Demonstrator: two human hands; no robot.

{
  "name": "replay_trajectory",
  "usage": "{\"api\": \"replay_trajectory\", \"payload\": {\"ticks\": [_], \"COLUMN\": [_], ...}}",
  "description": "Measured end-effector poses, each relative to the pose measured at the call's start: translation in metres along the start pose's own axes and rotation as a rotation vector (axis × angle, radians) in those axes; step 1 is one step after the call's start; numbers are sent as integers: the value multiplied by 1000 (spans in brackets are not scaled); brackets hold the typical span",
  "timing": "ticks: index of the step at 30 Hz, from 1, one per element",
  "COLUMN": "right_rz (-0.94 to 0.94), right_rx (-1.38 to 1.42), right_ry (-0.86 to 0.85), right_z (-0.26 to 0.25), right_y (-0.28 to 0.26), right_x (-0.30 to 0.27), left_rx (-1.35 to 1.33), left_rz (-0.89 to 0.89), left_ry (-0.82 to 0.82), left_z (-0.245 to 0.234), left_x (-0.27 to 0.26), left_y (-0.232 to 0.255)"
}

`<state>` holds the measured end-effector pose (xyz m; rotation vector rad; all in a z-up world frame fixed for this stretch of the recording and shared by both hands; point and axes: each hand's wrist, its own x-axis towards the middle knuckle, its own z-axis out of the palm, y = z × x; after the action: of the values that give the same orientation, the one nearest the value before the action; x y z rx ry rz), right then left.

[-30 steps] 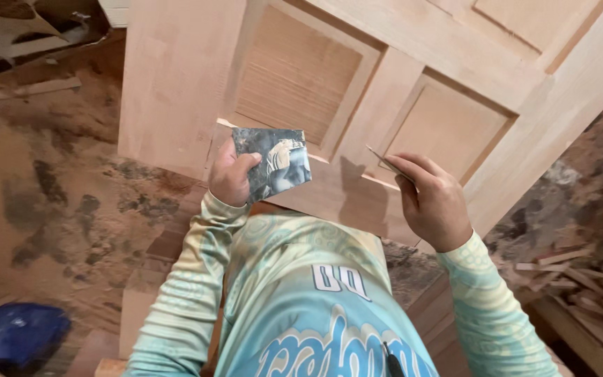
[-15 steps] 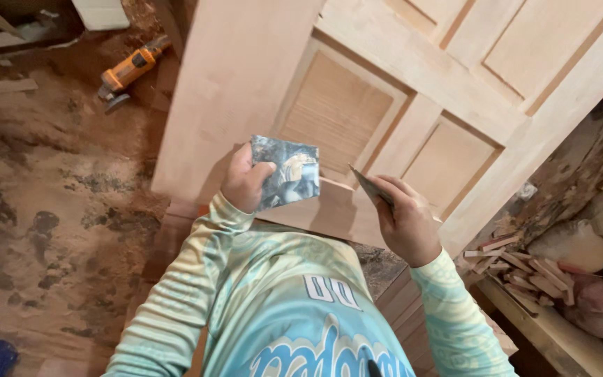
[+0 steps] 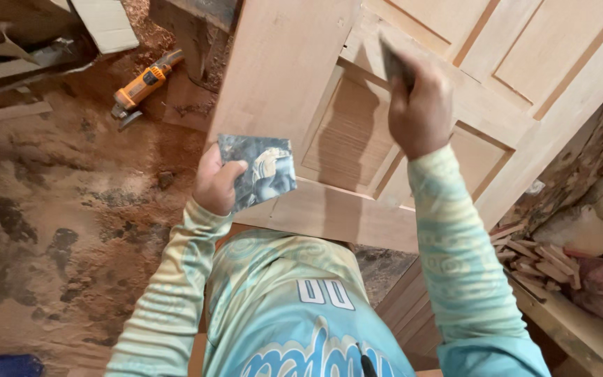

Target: The person sands the surface of a wooden door using sandpaper, focusing on the edges and panels. They also apply a substance from a can onto the door using a small stick and spread it with the sandpaper.

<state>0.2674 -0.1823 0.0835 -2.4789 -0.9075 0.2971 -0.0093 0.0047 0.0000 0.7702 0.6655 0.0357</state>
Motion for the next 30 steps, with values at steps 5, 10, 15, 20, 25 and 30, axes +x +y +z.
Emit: {"api": "replay_trajectory", "payload": {"ticks": [5,10,15,20,25,30], "right_rz": [144,157,88,160,185,229], "right_rx": [-151,-171,124,182,202,293], "right_ry": [94,-22,-120,-174,-191,-165], "right_z": [-5,21,4,-13,-18,-22], "right_y": [9,-9,-41,-63,-50,-24], "right_x": [28,35,-5,-54,-92,-120], "left_rx": [-27,-76,-14,-33,26,156], "left_rz": [-62,-51,37,24,-8,-42], "left_ry": [75,123,89,81,75,109], "left_z": [-33,-56,-52,-40,-22,-3], "left_x": [-8,-9,3,10,7,5], "left_y": [3,7,12,14,26,36]}}
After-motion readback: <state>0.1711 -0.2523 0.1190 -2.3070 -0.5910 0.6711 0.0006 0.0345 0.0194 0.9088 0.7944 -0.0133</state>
